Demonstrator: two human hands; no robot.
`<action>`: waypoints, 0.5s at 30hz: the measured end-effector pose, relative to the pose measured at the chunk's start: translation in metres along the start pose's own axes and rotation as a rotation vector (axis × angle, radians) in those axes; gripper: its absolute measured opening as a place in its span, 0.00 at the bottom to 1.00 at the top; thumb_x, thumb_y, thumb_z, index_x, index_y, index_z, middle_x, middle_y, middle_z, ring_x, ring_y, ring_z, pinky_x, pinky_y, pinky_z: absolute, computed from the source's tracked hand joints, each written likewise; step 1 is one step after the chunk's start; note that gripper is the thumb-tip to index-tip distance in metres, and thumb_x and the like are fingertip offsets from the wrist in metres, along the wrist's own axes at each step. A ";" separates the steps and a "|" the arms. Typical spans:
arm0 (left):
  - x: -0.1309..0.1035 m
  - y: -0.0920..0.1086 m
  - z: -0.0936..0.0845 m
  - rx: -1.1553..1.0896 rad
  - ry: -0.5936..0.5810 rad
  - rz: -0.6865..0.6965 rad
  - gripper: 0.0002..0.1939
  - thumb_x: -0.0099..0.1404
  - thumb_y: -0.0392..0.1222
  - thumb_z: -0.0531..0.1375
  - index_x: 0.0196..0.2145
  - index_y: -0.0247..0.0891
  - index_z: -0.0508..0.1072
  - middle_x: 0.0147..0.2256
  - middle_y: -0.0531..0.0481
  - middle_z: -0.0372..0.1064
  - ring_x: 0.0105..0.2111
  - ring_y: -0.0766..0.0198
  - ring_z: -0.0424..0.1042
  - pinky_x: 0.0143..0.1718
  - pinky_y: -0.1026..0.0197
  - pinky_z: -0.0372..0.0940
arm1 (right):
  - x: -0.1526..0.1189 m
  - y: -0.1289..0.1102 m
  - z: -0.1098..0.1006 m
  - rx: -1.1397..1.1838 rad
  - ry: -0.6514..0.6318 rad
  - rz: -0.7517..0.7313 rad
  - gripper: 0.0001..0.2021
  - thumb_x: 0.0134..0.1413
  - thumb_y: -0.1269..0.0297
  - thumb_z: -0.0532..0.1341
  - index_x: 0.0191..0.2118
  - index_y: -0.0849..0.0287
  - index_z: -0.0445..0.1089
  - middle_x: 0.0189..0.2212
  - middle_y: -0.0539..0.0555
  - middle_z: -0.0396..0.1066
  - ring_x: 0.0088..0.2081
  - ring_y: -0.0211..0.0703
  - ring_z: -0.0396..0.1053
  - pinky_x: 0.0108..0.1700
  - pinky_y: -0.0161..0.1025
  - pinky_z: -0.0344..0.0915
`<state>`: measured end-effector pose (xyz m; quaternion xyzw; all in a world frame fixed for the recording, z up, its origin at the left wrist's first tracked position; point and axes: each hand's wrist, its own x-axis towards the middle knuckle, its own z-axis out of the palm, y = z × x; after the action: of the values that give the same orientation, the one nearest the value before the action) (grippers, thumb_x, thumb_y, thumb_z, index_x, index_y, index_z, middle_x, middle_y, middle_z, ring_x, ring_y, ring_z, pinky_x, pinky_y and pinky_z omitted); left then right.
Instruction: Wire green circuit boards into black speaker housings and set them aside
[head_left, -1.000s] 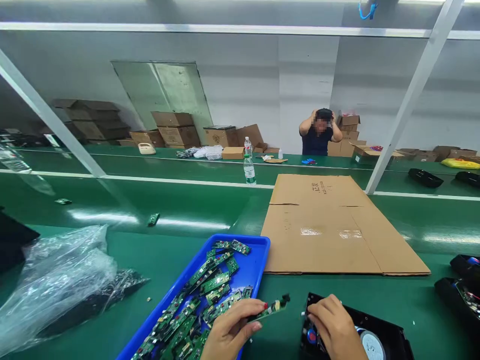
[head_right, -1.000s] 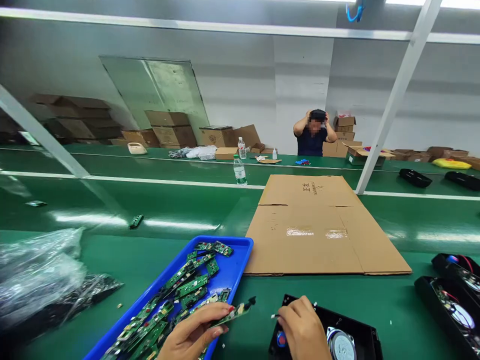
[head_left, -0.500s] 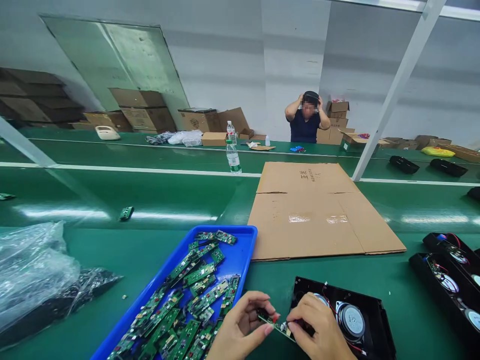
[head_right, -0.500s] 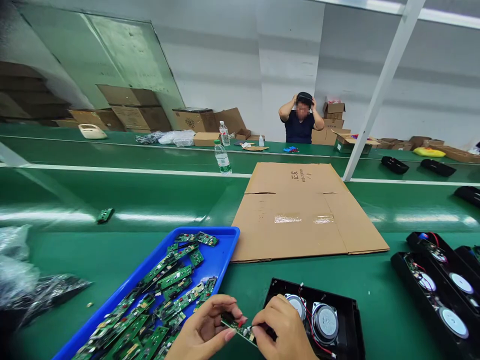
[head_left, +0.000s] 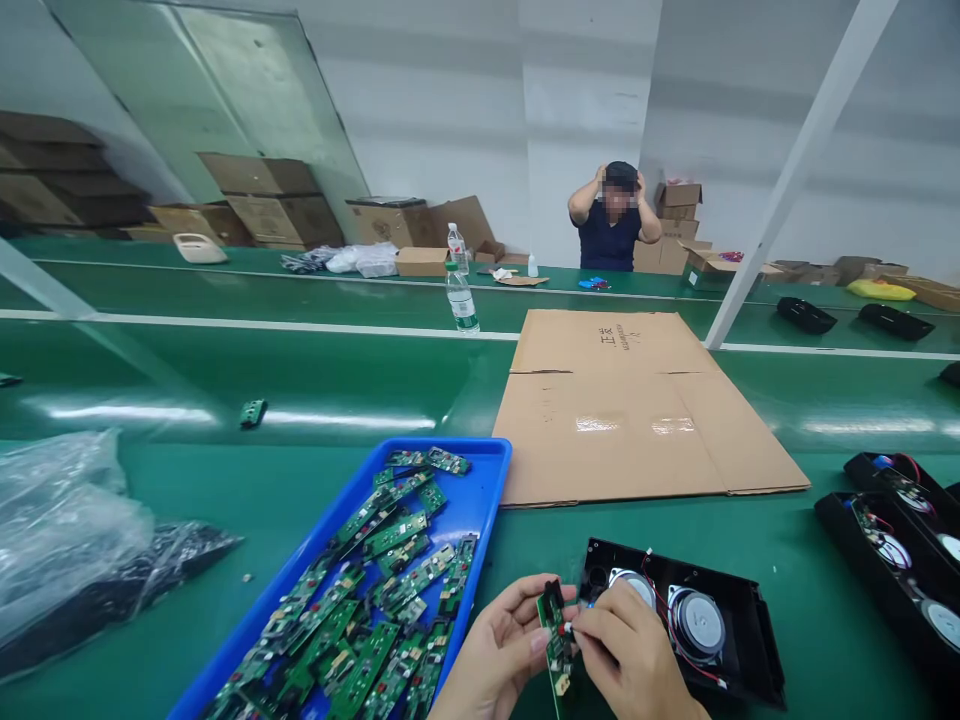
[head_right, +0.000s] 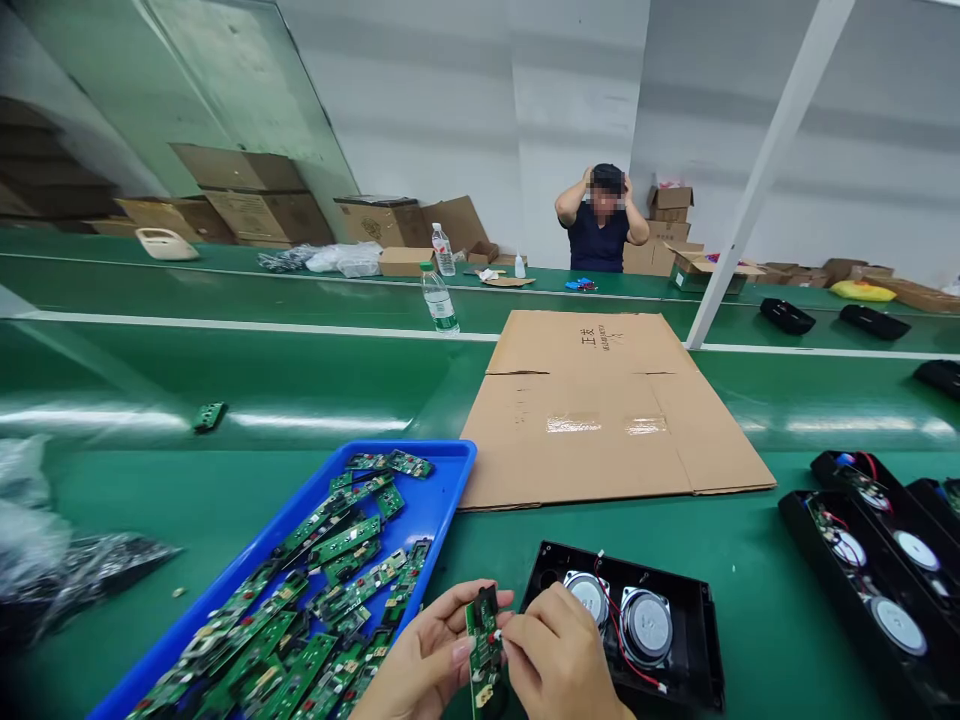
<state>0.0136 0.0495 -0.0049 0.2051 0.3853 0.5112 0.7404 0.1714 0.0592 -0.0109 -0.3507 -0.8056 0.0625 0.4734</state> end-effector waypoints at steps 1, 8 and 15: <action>0.000 0.000 -0.001 0.006 -0.008 -0.010 0.20 0.43 0.41 0.75 0.37 0.39 0.80 0.35 0.44 0.79 0.30 0.61 0.76 0.32 0.64 0.72 | -0.001 0.000 0.000 -0.015 -0.005 -0.010 0.10 0.64 0.72 0.51 0.36 0.62 0.68 0.24 0.51 0.64 0.26 0.36 0.60 0.27 0.32 0.60; -0.002 -0.004 -0.001 0.127 -0.025 0.145 0.21 0.43 0.45 0.75 0.37 0.44 0.82 0.38 0.44 0.80 0.41 0.54 0.77 0.44 0.63 0.70 | -0.004 -0.002 -0.001 -0.060 0.009 -0.023 0.11 0.62 0.74 0.52 0.31 0.61 0.67 0.21 0.51 0.63 0.24 0.36 0.58 0.25 0.33 0.59; -0.015 0.000 0.011 0.267 -0.003 0.242 0.17 0.45 0.50 0.73 0.36 0.48 0.82 0.39 0.47 0.81 0.43 0.52 0.77 0.45 0.63 0.71 | -0.004 -0.003 -0.004 -0.024 0.021 -0.011 0.10 0.62 0.74 0.52 0.31 0.60 0.68 0.21 0.51 0.64 0.23 0.36 0.60 0.25 0.32 0.61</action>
<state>0.0195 0.0370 0.0077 0.3472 0.4212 0.5408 0.6401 0.1744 0.0536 -0.0105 -0.3524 -0.8034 0.0465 0.4777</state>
